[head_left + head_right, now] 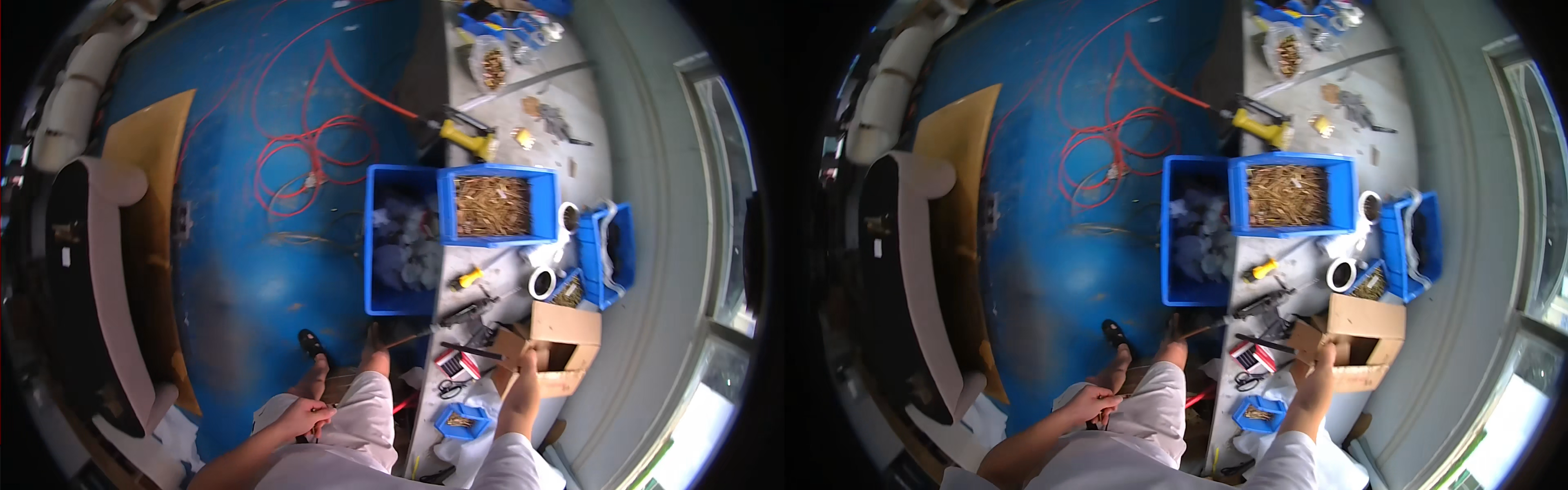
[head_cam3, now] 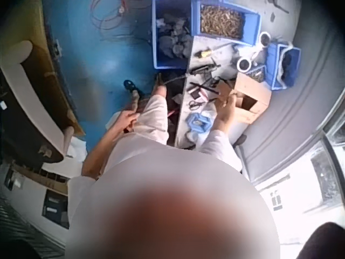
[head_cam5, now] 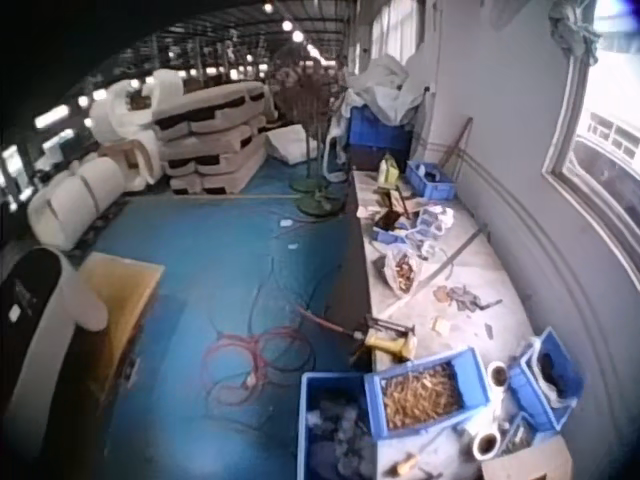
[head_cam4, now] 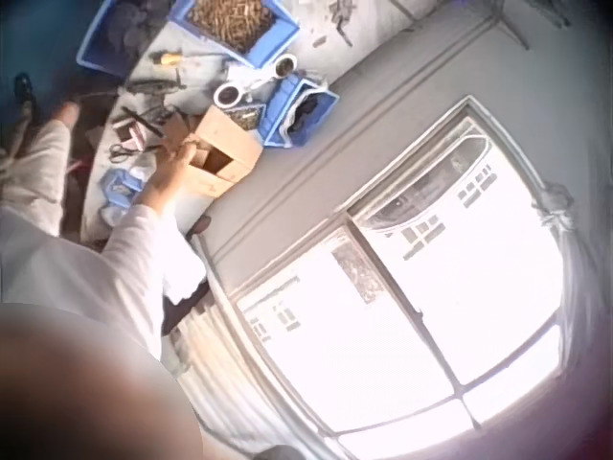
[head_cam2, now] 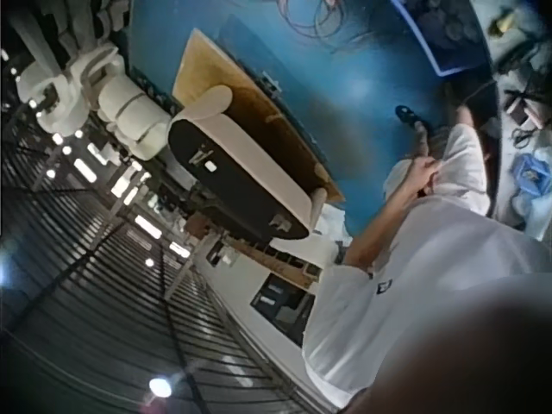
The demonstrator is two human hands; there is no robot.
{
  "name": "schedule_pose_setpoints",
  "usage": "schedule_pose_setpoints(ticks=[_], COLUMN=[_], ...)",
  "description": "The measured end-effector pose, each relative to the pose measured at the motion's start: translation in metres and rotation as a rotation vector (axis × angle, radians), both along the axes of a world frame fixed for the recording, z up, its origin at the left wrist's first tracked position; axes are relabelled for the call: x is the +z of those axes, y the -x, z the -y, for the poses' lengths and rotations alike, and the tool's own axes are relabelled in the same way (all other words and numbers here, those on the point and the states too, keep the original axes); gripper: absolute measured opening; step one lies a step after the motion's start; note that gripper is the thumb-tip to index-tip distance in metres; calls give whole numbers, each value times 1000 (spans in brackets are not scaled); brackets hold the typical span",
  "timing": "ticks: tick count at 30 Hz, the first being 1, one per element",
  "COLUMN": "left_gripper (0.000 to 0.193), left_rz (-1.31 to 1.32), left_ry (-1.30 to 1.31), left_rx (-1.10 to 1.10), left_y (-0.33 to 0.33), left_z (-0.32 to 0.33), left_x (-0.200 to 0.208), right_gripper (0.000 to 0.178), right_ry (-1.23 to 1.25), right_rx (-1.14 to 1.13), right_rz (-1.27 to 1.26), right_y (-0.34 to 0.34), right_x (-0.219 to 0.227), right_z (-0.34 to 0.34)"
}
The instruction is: Assembling the legs onto a furniture piece, likely a stool or ottoman, using a power drill and screws.
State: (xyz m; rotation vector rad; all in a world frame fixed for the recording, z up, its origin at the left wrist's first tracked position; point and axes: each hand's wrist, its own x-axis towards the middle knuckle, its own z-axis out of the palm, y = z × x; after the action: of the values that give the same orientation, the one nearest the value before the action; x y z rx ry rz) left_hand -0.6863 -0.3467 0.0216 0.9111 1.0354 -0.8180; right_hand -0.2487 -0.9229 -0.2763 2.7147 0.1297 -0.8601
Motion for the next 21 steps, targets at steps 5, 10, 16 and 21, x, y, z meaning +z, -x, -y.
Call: schedule_pose_setpoints(ticks=[5,10,16,21], left_gripper=[33,34,36,25], left_rz=[-182,-142,49,126], left_ry=[-24,8,11,173], left_rx=[202,199,87,367], left_y=[23,-28,-53,-29], left_z=[-11,9,3,-20], left_x=[11,20,32,28], right_gripper=[41,47,25,15], right_ry=[-83,-29,18,-436], right_rx=[-300,-450,-308,-169], right_rz=[-61,-4,-21,648], right_y=[-10,-18,-24,-14], right_x=[-39,10,119,163], right_z=[-16,-37,-95,-109])
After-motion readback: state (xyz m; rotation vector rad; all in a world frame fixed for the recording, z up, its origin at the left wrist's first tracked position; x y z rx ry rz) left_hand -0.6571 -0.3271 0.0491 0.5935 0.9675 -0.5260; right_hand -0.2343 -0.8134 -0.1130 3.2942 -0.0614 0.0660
